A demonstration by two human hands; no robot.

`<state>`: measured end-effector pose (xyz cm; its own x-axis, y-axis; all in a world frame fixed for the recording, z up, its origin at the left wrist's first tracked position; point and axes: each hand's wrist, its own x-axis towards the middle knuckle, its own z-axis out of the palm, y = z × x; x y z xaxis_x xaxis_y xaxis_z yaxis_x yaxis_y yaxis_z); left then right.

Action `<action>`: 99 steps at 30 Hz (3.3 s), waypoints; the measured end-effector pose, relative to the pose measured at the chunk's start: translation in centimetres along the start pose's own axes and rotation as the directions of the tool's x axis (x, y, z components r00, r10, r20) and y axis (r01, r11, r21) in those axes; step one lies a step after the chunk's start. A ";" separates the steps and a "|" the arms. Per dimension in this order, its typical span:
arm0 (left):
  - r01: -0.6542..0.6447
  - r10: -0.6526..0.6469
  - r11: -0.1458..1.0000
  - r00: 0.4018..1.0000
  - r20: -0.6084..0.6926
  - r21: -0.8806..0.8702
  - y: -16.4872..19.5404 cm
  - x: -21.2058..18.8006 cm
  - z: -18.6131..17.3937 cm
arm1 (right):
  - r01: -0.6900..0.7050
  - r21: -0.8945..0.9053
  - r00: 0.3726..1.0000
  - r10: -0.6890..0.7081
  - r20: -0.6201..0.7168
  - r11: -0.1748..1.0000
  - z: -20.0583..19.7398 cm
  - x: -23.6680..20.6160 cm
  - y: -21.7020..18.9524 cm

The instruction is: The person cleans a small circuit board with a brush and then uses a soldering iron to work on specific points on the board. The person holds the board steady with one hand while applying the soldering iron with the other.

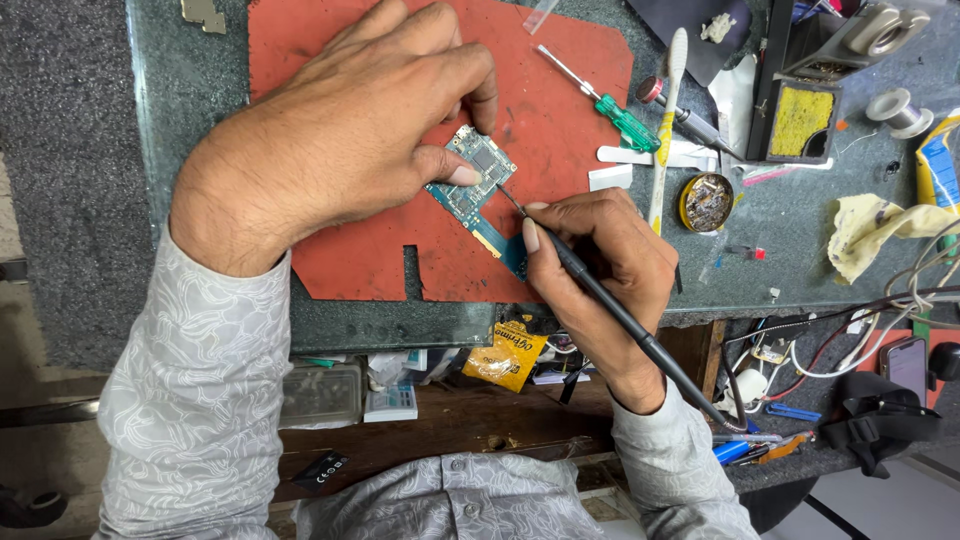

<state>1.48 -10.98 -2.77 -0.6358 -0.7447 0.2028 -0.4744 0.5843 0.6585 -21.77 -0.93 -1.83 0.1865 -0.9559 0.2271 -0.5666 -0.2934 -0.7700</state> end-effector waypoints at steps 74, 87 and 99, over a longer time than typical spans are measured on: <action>-0.032 0.032 0.999 0.999 -0.010 -0.003 0.0 0.0 -0.1 | -0.003 -0.011 1.000 0.003 -0.014 1.000 0.0 0.1 0.0; -0.021 0.020 1.000 1.000 -0.004 -0.019 0.0 -0.1 -0.1 | 0.048 0.002 0.998 -0.048 0.036 0.999 -0.1 0.2 0.0; -0.019 0.019 1.000 1.000 0.002 0.001 0.0 0.0 -0.1 | 0.031 0.037 0.999 -0.032 0.018 0.999 -0.3 0.0 0.2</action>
<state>1.55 -10.98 -2.72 -0.6461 -0.7327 0.2136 -0.4628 0.5987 0.6537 -22.11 -0.98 -1.85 0.2190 -0.9456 0.2406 -0.5304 -0.3223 -0.7841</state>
